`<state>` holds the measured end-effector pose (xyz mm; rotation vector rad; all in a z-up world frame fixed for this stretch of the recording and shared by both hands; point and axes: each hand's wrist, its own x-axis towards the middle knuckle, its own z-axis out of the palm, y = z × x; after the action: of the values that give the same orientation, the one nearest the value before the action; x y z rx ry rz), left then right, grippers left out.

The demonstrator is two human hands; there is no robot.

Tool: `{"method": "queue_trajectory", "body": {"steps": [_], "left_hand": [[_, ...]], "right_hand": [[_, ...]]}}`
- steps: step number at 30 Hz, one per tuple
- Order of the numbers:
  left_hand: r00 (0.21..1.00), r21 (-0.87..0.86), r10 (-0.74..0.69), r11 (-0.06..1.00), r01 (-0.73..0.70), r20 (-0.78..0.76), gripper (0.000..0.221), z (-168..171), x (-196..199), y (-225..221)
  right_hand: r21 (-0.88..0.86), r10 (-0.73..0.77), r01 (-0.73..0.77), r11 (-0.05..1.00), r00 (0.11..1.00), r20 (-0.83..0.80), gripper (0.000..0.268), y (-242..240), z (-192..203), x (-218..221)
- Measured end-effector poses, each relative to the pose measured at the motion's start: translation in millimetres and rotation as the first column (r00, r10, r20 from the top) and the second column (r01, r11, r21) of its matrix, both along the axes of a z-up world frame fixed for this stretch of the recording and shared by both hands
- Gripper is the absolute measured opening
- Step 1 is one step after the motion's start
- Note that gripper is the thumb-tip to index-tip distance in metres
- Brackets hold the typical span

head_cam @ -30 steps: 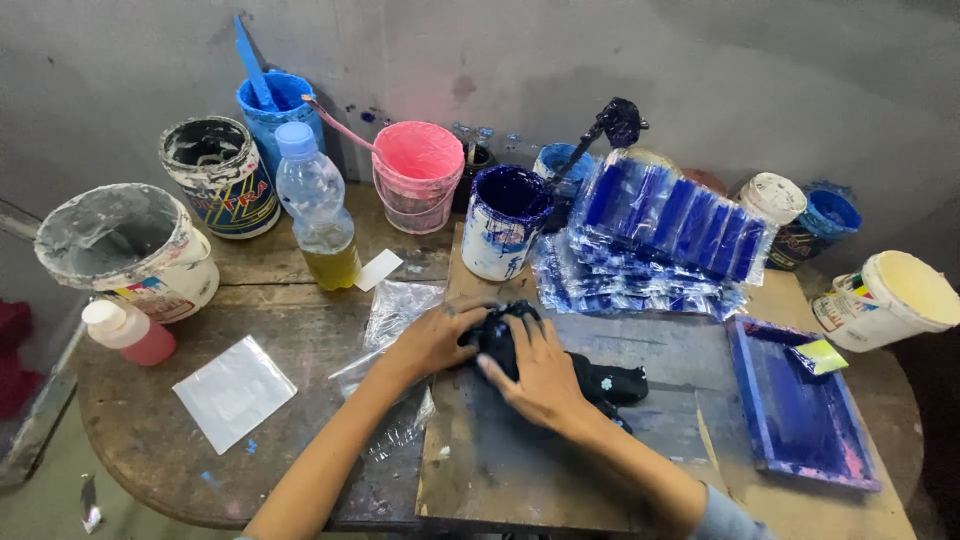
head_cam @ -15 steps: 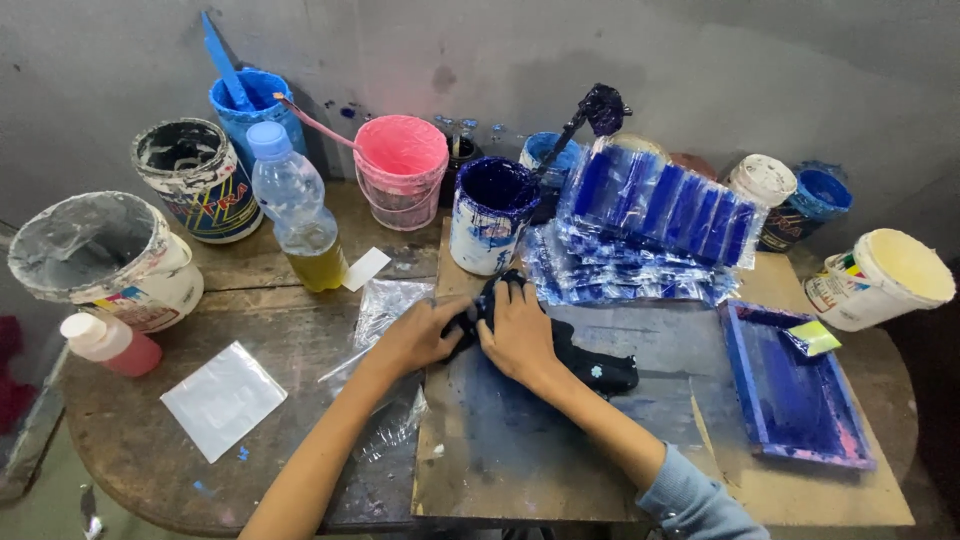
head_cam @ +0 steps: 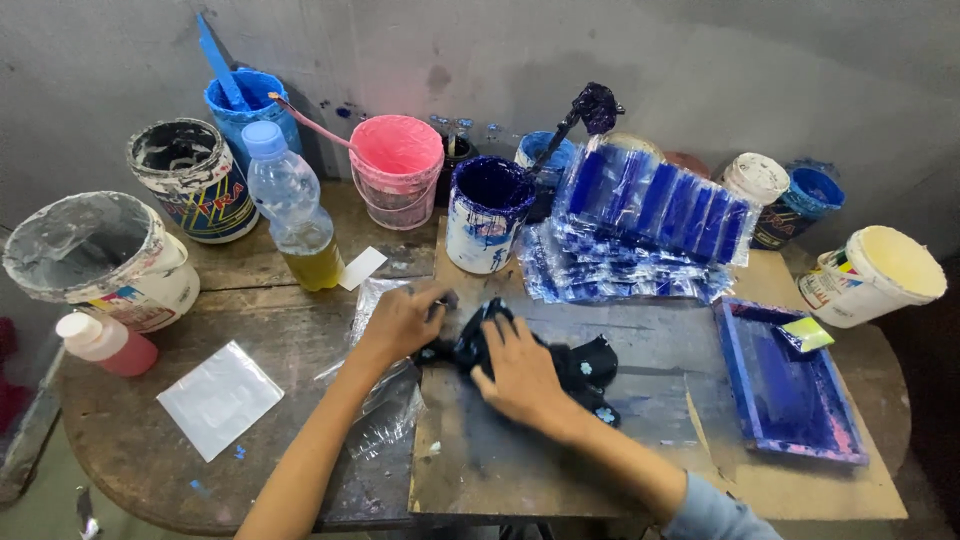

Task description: Manual screen printing or stamping process on small plastic bags using blue ink

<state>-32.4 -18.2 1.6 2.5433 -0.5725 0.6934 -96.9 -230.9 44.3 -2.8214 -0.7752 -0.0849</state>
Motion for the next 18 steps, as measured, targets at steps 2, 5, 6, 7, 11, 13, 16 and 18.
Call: {"method": "queue_trajectory", "body": {"steps": [2, 5, 6, 7, 11, 13, 16, 18], "left_hand": [[1.000, -0.069, -0.014, 0.997, 0.016, 0.024, 0.024, 16, -2, 1], [0.999, -0.102, 0.023, 0.995, -0.019, 0.035, 0.025, 14, 2, 7], [0.999, -0.103, 0.023, 0.995, -0.019, 0.035, 0.025, 12, 5, 10], [0.998, -0.090, 0.028, 0.996, -0.022, 0.063, 0.026, 9, 8, 12], [0.995, -0.099, 0.022, 0.995, -0.012, 0.096, 0.022, 5, 13, 21], [0.994, -0.099, 0.025, 0.995, -0.014, 0.107, 0.022, 5, 12, 18], [0.999, -0.098, 0.002, 0.995, 0.003, 0.052, 0.025, 5, 11, 19], [1.000, -0.102, -0.024, 0.995, 0.022, -0.018, 0.028, 12, 7, 18]], "right_hand": [[0.002, -0.055, 0.055, 0.998, 0.998, 0.017, 0.061, -2, -11, 28], [0.057, -0.046, 0.044, 0.997, 0.999, 0.027, 0.057, 1, -4, 45], [0.056, -0.046, 0.045, 0.997, 0.999, 0.027, 0.057, 0, -2, 44], [0.045, 0.003, -0.004, 0.999, 1.000, 0.019, 0.056, -1, 0, 44], [-0.063, 0.189, -0.190, 0.980, 0.982, -0.020, 0.058, -5, 1, 29], [-0.053, 0.255, -0.261, 0.964, 0.961, -0.103, 0.058, 2, 20, 2], [-0.031, 0.357, -0.381, 0.924, 0.890, -0.282, 0.061, 3, 24, -37], [-0.023, 0.390, -0.430, 0.902, 0.839, -0.380, 0.068, -5, 19, -64]]}}
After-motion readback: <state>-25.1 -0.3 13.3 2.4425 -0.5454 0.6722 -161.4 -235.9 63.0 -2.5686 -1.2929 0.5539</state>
